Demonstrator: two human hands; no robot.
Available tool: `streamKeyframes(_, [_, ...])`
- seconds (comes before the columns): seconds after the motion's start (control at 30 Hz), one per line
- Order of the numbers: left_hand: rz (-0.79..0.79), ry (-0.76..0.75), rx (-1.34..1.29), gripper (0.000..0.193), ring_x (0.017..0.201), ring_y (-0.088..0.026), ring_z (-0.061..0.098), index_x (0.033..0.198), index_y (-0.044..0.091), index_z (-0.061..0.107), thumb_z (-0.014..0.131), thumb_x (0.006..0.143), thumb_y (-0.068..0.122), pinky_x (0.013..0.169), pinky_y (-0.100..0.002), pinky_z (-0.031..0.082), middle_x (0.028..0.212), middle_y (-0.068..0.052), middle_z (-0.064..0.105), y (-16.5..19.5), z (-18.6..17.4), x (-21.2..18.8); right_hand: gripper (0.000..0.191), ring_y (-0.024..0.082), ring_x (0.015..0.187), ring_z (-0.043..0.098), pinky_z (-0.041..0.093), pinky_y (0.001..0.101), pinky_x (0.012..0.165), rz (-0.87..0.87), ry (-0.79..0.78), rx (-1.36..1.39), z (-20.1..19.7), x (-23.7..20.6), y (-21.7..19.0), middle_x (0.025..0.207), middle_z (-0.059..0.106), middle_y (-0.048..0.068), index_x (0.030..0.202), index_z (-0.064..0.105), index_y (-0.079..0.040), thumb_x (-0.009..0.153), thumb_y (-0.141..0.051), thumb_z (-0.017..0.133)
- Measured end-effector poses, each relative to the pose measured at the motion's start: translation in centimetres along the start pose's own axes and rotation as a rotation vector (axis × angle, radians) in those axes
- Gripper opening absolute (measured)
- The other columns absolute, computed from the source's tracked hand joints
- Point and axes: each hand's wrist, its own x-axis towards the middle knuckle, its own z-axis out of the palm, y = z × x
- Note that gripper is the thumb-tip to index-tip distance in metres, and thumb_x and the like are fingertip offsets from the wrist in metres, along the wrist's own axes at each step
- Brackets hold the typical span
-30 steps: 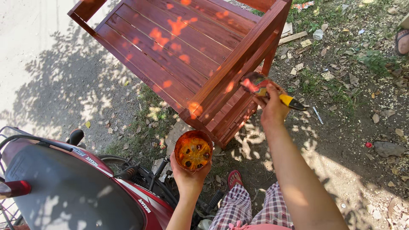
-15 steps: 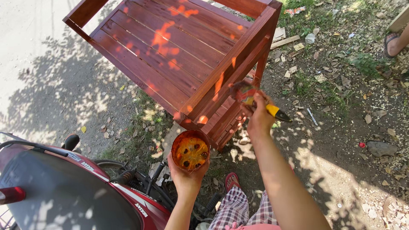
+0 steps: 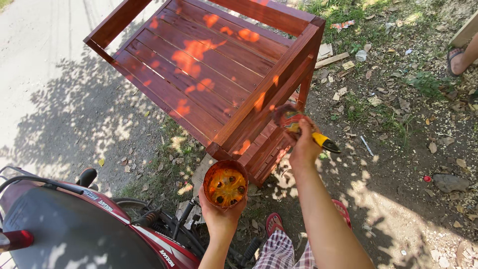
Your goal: The person paints a reddish-brown wooden shelf rack outdoors, holding a cup of stain in one hand and brushing the stain onto the frame, rails and slats, working around the piece and turning attention to different sides. At the end they set the brush cup and a bottle on a motorcycle seat.
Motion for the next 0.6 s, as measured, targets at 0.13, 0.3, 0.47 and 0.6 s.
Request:
streamKeyframes(0.13, [-0.002,-0.013,-0.007,0.083,0.111,-0.024,0.067,0.127,0.003,0.050,0.095,0.058,0.015,0.096,-0.037,0.054,0.120,-0.013,0.063,-0.1,1.1,-0.2,0.035,0.019,0.081,0.072,0.065,0.0322,0.063,0.017,-0.045,-0.068,-0.6,-0.7,0.8,0.104,0.072,0.009,0.124,0.065,-0.005,0.092,-0.017,0.072])
streamKeyframes(0.3, [0.011,-0.017,0.041,0.084,0.112,-0.025,0.067,0.128,0.005,0.051,0.095,0.057,0.017,0.096,-0.038,0.054,0.121,-0.012,0.064,0.0,1.3,-0.6,0.036,0.019,0.080,0.072,0.066,0.0337,0.063,0.071,-0.167,-0.193,-1.2,-0.5,0.6,0.104,0.073,0.010,0.124,0.065,-0.003,0.091,-0.016,0.071])
streamKeyframes(0.47, [-0.089,-0.028,0.051,0.088,0.113,-0.024,0.066,0.130,0.005,0.049,0.095,0.056,0.018,0.096,-0.036,0.054,0.122,-0.011,0.063,-0.1,1.1,-0.8,0.035,0.020,0.080,0.074,0.066,0.0330,0.068,0.006,-0.011,-0.089,-0.7,-0.3,0.7,0.106,0.073,0.013,0.123,0.065,0.000,0.092,-0.014,0.072])
streamKeyframes(0.6, [-0.060,-0.019,0.019,0.081,0.111,-0.023,0.069,0.126,0.004,0.052,0.095,0.059,0.018,0.095,-0.036,0.056,0.120,-0.011,0.066,0.0,1.8,-0.7,0.035,0.019,0.082,0.073,0.066,0.0295,0.067,-0.030,-0.226,-0.240,-1.2,-1.7,1.4,0.107,0.075,0.015,0.123,0.069,-0.002,0.091,-0.014,0.072])
